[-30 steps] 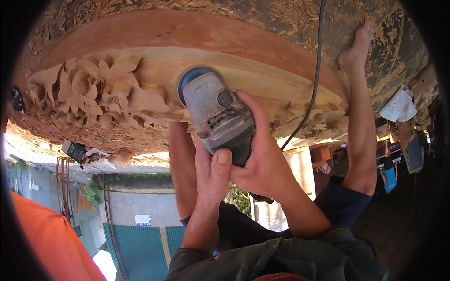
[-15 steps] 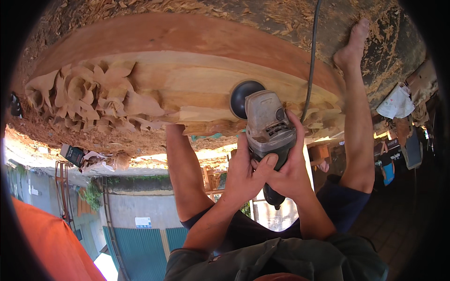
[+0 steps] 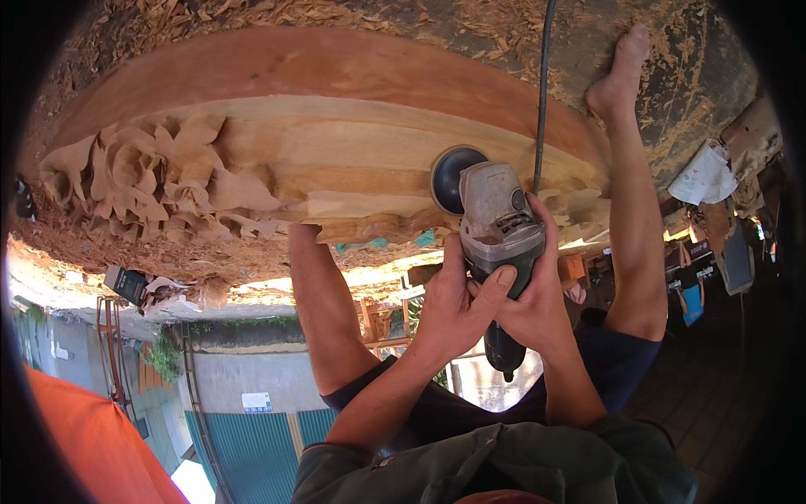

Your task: The person uses an electric sander to smooth the surface of a large, intricately carved wooden panel. The person moves the sander across the flat areas and around the carved details, generating wood dust.

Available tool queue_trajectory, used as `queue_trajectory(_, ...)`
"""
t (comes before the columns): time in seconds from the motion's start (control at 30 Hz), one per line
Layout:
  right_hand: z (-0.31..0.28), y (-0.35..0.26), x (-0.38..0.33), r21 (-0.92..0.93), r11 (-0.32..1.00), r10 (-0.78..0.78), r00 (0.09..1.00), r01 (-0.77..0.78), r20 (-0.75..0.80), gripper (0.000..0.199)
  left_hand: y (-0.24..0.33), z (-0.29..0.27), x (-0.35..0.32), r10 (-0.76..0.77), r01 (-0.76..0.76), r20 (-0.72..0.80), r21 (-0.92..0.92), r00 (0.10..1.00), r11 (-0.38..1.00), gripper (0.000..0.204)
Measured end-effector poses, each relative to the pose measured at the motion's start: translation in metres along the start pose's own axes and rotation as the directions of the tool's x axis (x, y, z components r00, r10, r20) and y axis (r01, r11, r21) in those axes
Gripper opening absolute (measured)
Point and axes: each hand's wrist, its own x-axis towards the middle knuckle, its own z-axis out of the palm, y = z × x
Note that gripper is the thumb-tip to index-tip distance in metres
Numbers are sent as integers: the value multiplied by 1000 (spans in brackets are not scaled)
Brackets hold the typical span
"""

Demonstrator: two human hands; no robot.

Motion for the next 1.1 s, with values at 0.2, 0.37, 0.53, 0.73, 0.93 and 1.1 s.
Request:
queue_trajectory(0.2, 31, -1, 14, -61, 994, -83, 989, 91, 121, 110, 10, -29, 2, 111, -124, -88, -159, 990, 979, 68)
queue_trajectory(0.37, 45, -17, 25, -131, 984, -95, 977, 121, 189, 106, 21, -38, -1, 122, -154, -140, -251, 983, 956, 78)
queue_trajectory(0.53, 15, 3, 11, -12, 999, -50, 996, 51, 70, 109, 5, -14, 5, 69, -73, -52, -89, 996, 993, 69)
queue_trajectory(0.73, 8, 33, 4, 45, 992, -114, 993, 115, -20, 111, -9, -8, 10, 64, -63, -14, 63, 998, 996, 61)
queue_trajectory(0.93, 3, 48, -6, 69, 995, -67, 994, 73, -88, 122, -14, -3, 16, 60, -63, 34, 108, 998, 992, 62)
queue_trajectory(1.1, 10, 53, -7, 110, 986, -104, 983, 122, -154, 116, -12, -8, 19, 54, -72, 69, 285, 996, 956, 63)
